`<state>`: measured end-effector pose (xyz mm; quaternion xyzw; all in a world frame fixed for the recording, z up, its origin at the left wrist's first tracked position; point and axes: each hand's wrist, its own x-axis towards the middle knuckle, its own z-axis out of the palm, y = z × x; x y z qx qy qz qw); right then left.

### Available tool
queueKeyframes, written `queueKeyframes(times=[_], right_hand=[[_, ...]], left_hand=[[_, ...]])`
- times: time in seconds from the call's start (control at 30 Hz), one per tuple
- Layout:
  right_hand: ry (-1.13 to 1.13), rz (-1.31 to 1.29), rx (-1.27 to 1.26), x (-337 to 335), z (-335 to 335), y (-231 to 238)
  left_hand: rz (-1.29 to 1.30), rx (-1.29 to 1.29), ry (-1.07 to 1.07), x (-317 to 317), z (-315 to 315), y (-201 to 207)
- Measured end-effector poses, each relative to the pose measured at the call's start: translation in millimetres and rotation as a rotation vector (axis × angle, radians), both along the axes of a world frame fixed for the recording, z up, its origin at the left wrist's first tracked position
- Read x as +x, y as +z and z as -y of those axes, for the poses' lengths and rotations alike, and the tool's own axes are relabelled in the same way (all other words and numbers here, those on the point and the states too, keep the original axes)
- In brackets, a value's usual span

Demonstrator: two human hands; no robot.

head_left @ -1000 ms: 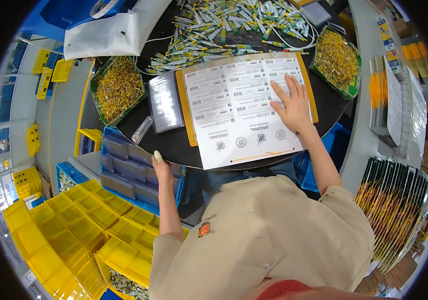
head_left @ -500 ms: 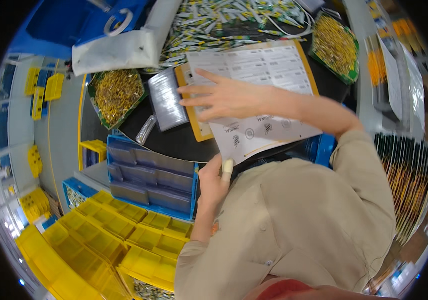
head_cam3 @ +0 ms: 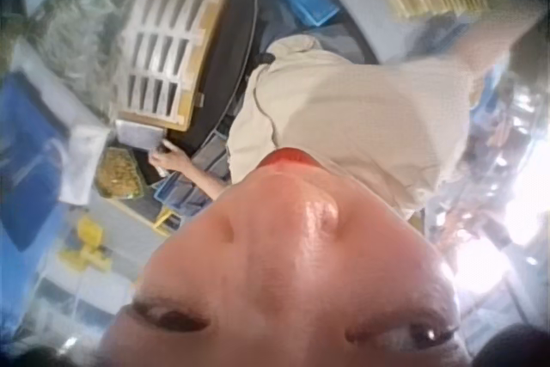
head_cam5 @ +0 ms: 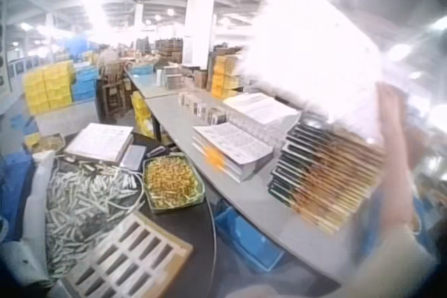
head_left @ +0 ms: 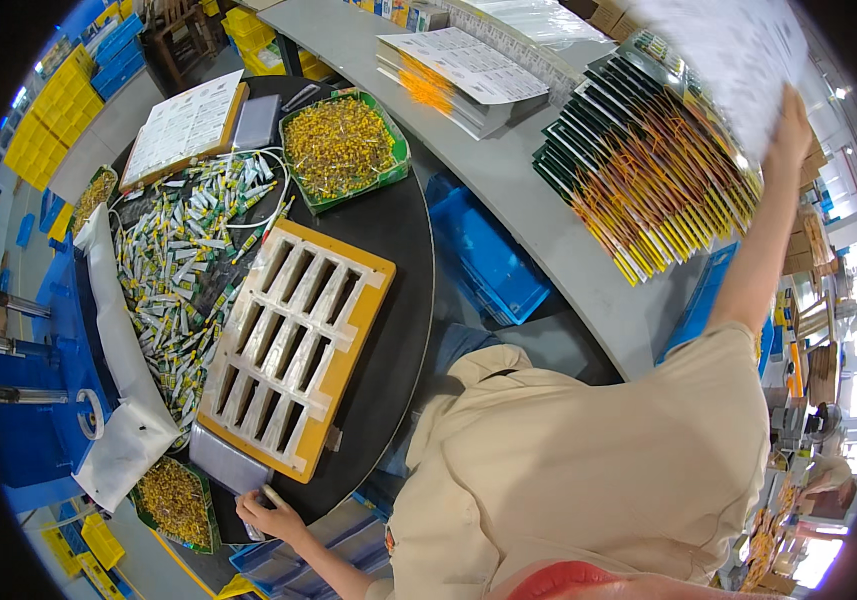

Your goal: The person places small yellow components into a yellow tray with multiple slots, then covers the tray with a clear plastic sheet. The person repeats this cycle several times, handling the components and tray by hand.

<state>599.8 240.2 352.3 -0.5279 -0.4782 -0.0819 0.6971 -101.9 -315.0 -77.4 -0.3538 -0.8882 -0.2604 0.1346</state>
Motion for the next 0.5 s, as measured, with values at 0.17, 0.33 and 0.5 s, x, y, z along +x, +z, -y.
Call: queueKeyframes(times=[0.17,0.33,0.5], right_hand=[[-0.566,0.723,-0.912,277.4,-55.0,1.7],[-0.315,0.633,-1.27,339.4,-65.7,-23.8],[-0.5,1.0,-0.568,38.7,19.9,-14.2]], left_hand=[[-0.106,-0.032,-0.089,-1.4,-7.6,10.4],[-0.078,-0.105,-0.14,15.2,-13.8,45.8],[0.254,0.151,0.109,68.4,-46.7,95.6]])
